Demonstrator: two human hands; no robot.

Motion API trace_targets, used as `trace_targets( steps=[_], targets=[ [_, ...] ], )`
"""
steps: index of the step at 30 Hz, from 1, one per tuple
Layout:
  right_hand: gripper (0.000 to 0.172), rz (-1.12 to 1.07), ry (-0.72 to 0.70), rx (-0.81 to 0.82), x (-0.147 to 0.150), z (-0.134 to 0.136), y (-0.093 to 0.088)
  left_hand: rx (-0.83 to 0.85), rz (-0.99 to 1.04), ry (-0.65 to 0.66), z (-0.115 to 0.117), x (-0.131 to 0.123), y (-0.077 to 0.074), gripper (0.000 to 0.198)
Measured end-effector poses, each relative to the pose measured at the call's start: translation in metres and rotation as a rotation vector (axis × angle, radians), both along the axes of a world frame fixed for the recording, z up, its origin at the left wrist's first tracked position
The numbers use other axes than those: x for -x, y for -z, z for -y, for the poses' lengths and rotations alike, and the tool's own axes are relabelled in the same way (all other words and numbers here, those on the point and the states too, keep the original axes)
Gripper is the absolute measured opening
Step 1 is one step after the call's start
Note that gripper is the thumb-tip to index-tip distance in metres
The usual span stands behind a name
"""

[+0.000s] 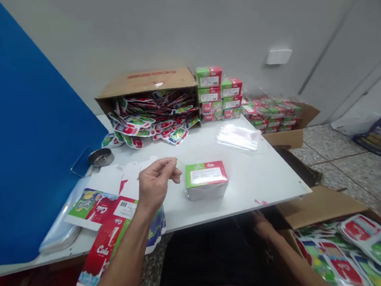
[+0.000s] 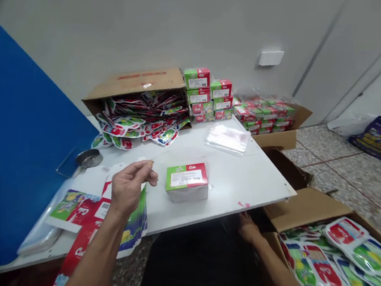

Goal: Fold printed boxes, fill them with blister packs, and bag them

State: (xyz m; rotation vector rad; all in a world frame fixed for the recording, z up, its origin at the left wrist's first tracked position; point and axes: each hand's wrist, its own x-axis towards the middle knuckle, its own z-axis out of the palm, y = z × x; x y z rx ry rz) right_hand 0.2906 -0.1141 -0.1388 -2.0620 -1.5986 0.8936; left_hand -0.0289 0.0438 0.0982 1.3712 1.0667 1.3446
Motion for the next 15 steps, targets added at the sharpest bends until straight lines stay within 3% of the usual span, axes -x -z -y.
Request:
trace_targets(
  steps=[2,4,6,8,11,13,15],
  targets=[
    [0.055,0.033,-0.019,0.001,0.008,0.018,-0.014,0.045,0.017,0.038,0.002,0.002,0.001,0.025],
    [0.054,-0.008,-0.074,0.022,0.007,0.043,-0.043,0.092,0.042,0.065,0.004,0.004,0.003,0.027],
    [0.045,-0.165,-0.165,0.111,0.001,0.062,-0.085,0.128,0.083,0.085,0.005,0.005,0.005,0.029],
    [0.041,-0.370,-0.107,0.086,-0.004,0.062,-0.135,0.145,0.115,0.112,0.005,0.005,0.007,0.029],
    [0.074,-0.612,0.158,-0.219,-0.001,0.019,-0.205,0.148,0.122,0.150,0.005,0.005,0.007,0.030],
    [0.090,-0.694,0.138,-0.342,0.007,-0.026,-0.236,0.145,0.121,0.160,0.004,0.006,0.006,0.030],
    [0.092,-0.756,0.035,-0.364,0.015,-0.067,-0.253,0.144,0.123,0.162,0.005,0.008,0.005,0.030]
  ],
)
